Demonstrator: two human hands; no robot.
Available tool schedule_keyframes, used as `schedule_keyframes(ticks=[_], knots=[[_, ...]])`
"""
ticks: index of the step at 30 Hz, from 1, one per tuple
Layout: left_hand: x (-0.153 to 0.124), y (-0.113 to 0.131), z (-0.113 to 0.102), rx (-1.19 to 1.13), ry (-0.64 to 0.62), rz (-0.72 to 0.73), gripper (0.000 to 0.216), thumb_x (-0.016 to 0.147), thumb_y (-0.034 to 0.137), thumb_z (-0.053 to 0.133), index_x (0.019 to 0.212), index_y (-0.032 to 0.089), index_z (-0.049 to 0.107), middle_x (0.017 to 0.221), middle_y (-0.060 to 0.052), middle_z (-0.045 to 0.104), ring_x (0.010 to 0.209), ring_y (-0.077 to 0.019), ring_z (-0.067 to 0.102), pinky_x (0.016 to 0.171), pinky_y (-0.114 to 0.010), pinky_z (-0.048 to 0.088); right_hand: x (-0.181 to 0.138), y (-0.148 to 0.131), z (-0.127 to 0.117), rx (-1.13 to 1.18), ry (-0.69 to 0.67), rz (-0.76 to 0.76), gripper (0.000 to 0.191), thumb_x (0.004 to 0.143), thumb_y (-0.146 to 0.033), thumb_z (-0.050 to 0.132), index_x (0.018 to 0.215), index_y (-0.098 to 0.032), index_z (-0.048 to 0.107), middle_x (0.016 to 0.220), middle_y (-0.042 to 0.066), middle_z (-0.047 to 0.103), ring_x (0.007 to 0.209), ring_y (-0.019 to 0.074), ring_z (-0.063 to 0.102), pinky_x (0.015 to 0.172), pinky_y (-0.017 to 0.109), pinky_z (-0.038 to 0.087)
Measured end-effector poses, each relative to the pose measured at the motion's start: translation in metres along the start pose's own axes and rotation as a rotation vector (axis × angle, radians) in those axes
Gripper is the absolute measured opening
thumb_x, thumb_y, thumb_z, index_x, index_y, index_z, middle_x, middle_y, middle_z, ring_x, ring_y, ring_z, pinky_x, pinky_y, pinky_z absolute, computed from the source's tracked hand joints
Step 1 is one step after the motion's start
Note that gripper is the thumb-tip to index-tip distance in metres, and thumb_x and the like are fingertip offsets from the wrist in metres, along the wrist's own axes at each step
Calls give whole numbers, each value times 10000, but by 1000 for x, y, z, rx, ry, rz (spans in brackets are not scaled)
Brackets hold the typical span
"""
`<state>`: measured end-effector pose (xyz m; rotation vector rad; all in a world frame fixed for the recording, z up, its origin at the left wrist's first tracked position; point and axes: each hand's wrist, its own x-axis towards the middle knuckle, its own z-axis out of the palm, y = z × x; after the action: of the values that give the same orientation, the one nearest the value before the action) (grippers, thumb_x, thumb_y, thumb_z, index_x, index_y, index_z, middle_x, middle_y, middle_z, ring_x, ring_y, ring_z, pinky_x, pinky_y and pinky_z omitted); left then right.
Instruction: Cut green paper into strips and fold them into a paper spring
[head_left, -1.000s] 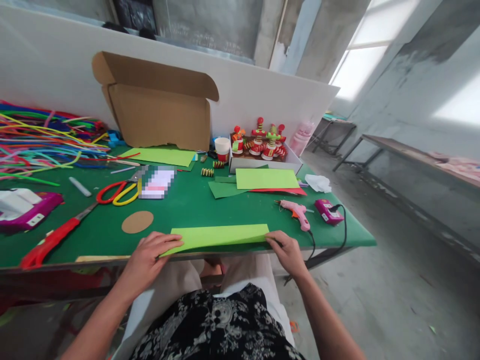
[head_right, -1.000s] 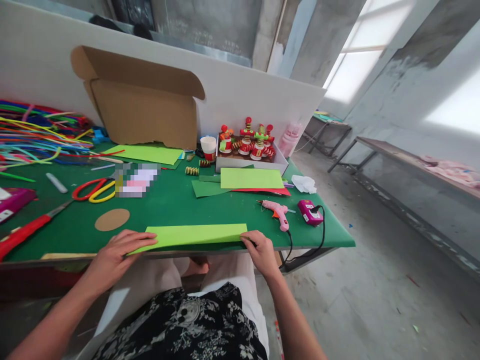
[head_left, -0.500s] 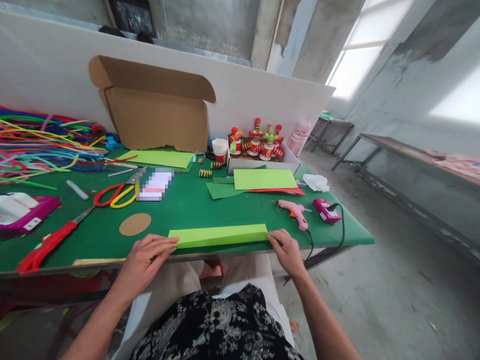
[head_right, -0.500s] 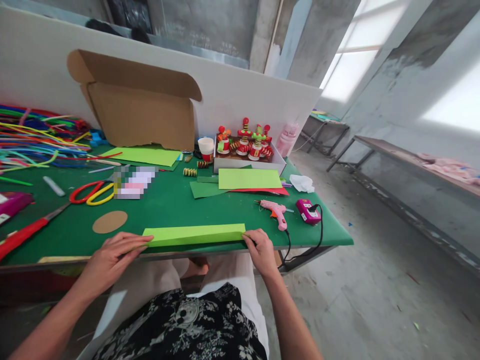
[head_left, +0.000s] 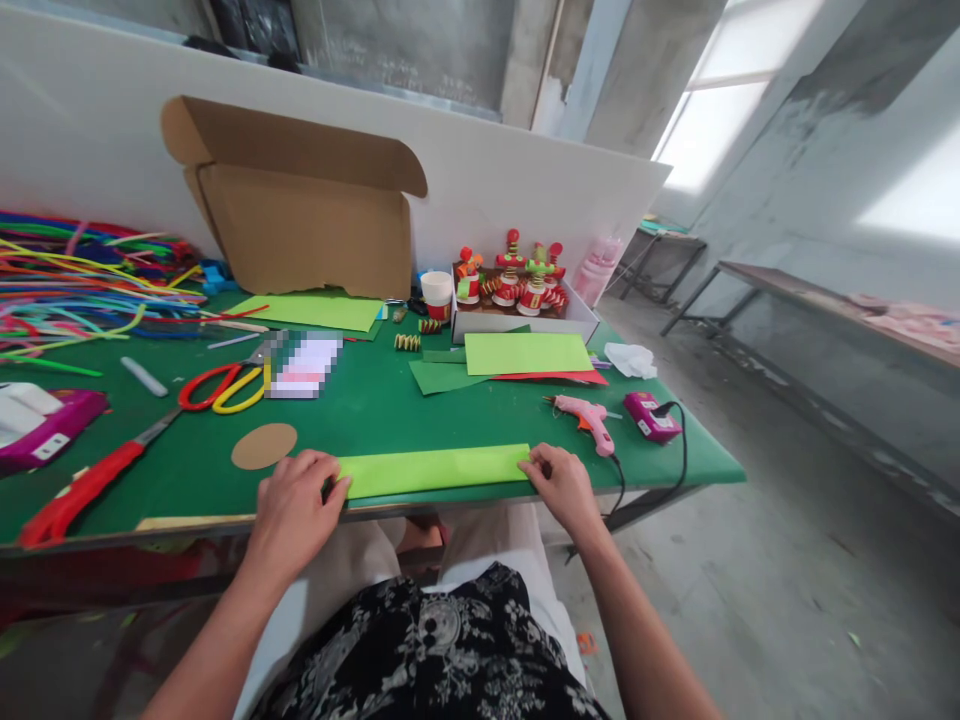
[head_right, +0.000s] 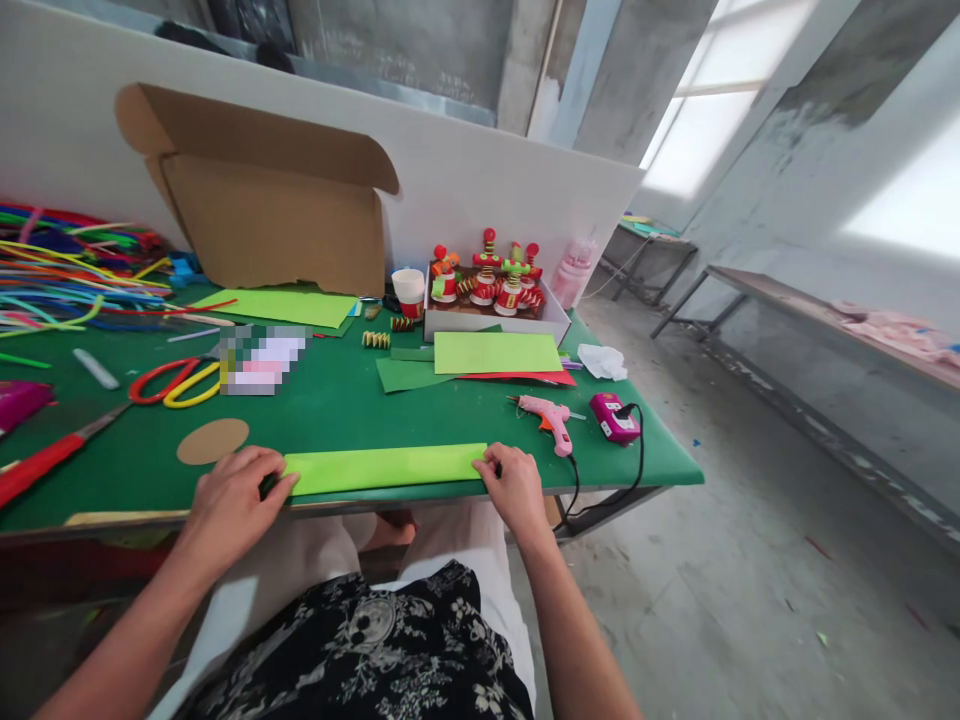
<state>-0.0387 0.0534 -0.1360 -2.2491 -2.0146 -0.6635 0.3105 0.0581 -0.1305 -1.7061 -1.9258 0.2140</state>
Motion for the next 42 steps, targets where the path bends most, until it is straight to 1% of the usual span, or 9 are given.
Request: schedule_keyframes(ticks=[3, 9, 15, 18, 21, 24, 29, 36, 42], knots=[[-3, 7, -6, 110, -48, 26, 293, 916, 320, 370, 789, 218, 614, 942, -89, 667, 849, -245, 574, 658, -346, 410, 1, 0, -3, 30, -13, 0, 227, 847, -305, 575, 640, -219, 539, 571, -21, 581, 566, 148, 539, 580, 248, 341], [2, 12, -13, 189, -123, 21, 325, 938, 262, 331, 789, 201, 614, 932, -111, 658, 867, -254, 565, 662, -358, 403, 2, -2, -3, 57, 9, 23, 267, 875, -351, 516, 641, -226, 487, 546, -33, 537, 507, 138, 489, 538, 249, 318], [6, 13, -16, 204, -177, 11, 318, 925, 251, 339, 823, 196, 635, 952, -116, 650, 883, -267, 563, 653, -360, 401, 4, -5, 3, 243, 154, 79, 303, 894, -448, 477, 682, -231, 467, 571, -44, 481, 532, 130, 446, 545, 243, 341], [5, 12, -16, 213, -198, 27, 334, 933, 255, 320, 842, 191, 635, 968, -116, 639, 893, -271, 569, 659, -362, 403, 7, -4, 4, 309, 146, 100, 287, 886, -460, 472, 709, -235, 459, 567, -51, 442, 544, 137, 439, 540, 245, 338], [5, 12, -15, 233, -196, 30, 345, 941, 249, 307, 843, 185, 632, 982, -117, 633, 900, -267, 574, 662, -358, 402, 8, -4, 2, 228, 52, 100, 211, 875, -392, 483, 735, -235, 461, 569, -49, 483, 526, 144, 471, 540, 249, 321], [5, 13, -16, 261, -199, 22, 354, 945, 247, 300, 832, 183, 630, 978, -122, 634, 889, -270, 571, 658, -362, 398, 6, -6, -1, 35, -24, 44, 152, 885, -303, 477, 750, -233, 474, 587, -32, 552, 543, 159, 527, 575, 259, 311], [9, 14, -17, 258, -221, 19, 341, 931, 242, 317, 809, 188, 631, 942, -127, 638, 879, -284, 559, 645, -369, 394, 4, -11, -1, -228, -30, -42, 146, 929, -234, 438, 803, -220, 509, 652, -2, 636, 583, 169, 583, 641, 275, 306], [13, 13, -17, 243, -243, -2, 328, 923, 252, 336, 790, 199, 631, 919, -125, 632, 892, -288, 567, 630, -360, 391, 5, -13, 3, -321, -25, -51, 185, 957, -228, 401, 822, -214, 527, 660, 13, 660, 600, 175, 593, 652, 285, 288], [15, 11, -16, 281, -269, 9, 360, 942, 264, 289, 776, 203, 602, 889, -105, 637, 888, -258, 599, 606, -332, 380, 4, -14, 4, -341, -39, -36, 177, 966, -227, 405, 839, -206, 527, 682, 22, 673, 625, 179, 601, 663, 292, 278]])
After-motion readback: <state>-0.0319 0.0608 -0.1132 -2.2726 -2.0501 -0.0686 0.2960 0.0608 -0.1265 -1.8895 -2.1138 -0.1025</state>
